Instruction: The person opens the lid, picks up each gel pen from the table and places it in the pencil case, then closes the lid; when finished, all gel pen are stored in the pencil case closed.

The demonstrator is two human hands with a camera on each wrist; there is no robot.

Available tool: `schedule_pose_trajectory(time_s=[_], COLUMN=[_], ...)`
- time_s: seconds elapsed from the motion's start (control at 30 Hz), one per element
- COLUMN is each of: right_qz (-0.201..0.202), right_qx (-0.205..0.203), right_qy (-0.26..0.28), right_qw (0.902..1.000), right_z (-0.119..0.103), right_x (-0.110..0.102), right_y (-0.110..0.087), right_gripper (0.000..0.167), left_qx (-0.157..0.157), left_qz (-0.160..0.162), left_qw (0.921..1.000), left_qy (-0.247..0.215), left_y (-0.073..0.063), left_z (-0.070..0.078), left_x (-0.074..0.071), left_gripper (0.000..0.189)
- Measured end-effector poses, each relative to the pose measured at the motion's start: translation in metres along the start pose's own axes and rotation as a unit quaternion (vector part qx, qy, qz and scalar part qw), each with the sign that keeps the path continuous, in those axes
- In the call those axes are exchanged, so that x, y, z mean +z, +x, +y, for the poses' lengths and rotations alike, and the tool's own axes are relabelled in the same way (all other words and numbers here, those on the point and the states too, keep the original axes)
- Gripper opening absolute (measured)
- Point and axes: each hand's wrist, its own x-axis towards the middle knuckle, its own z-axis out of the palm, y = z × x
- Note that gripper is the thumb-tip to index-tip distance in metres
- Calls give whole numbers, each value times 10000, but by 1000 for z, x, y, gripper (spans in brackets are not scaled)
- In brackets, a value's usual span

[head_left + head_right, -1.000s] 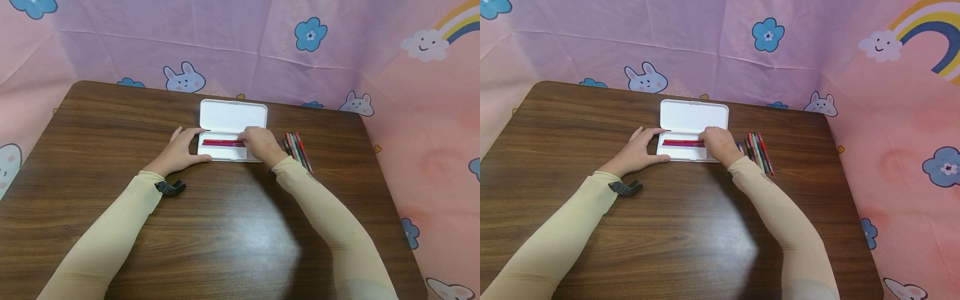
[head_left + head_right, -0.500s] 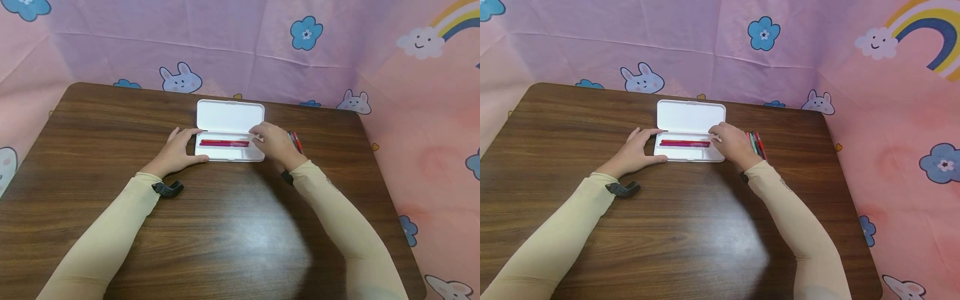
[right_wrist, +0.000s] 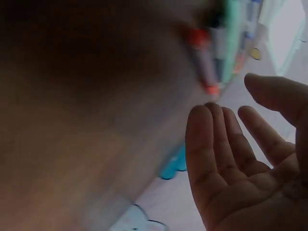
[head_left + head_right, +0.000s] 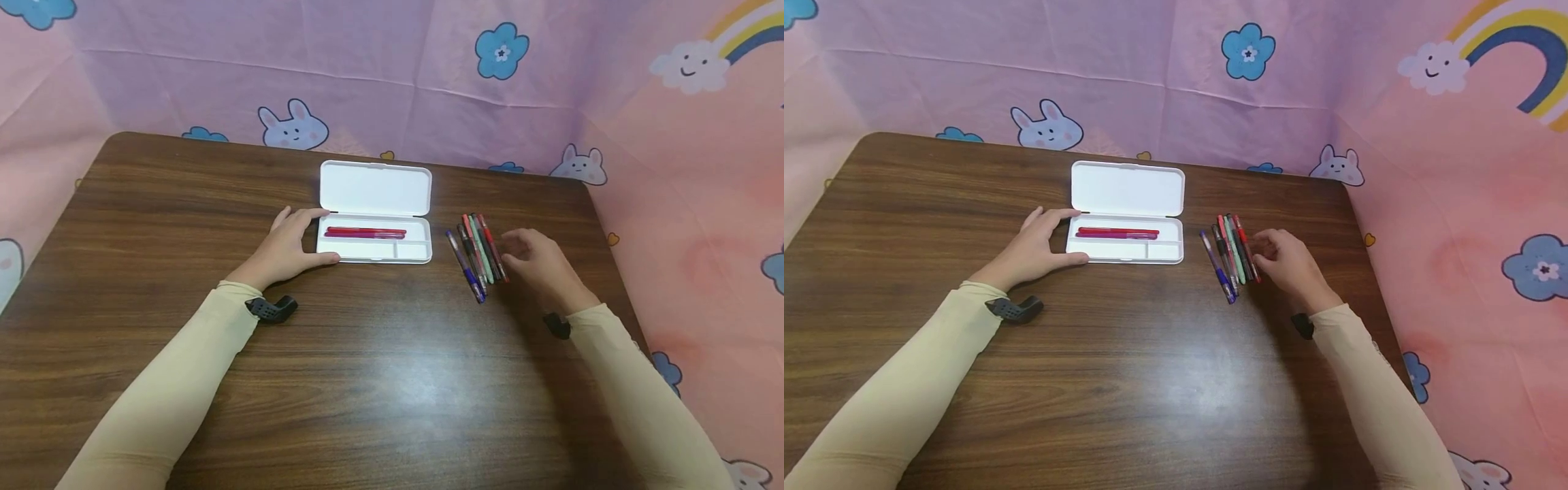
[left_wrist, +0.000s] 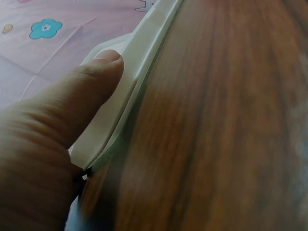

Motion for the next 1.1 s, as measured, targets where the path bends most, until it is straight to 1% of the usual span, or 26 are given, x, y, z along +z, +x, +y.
schedule_pose_trajectory(time_s=[0.1, 0.3, 0.47, 0.7, 0.87, 1.1], right_qz=[-122, -11, -33, -20, 39, 91], right_qx=[69, -160, -9, 19, 216, 454], right_qy=[-51, -223, -405, -715, -706, -526], right_qw=[9999, 9996, 9992, 9974, 9973, 9975], right_z=[11, 20, 24, 30, 33, 31], right_x=[6, 16, 12, 4, 3, 5], right_y=[-5, -2, -1, 0, 2, 0], right_gripper=[36, 30, 25, 17, 17, 19], left_qx=[-12, -61, -21, -9, 3, 1], left_qz=[-11, -54, -47, -16, -20, -42], left_qw=[10000, 10000, 10000, 10000, 10000, 10000], left_qy=[19, 12, 44, 63, 49, 85], left_y=[0, -1, 0, 0, 0, 0], left_z=[0, 0, 0, 0, 0, 1], left_x=[0, 0, 0, 0, -1, -2], left_gripper=[98, 100, 100, 99, 99, 100])
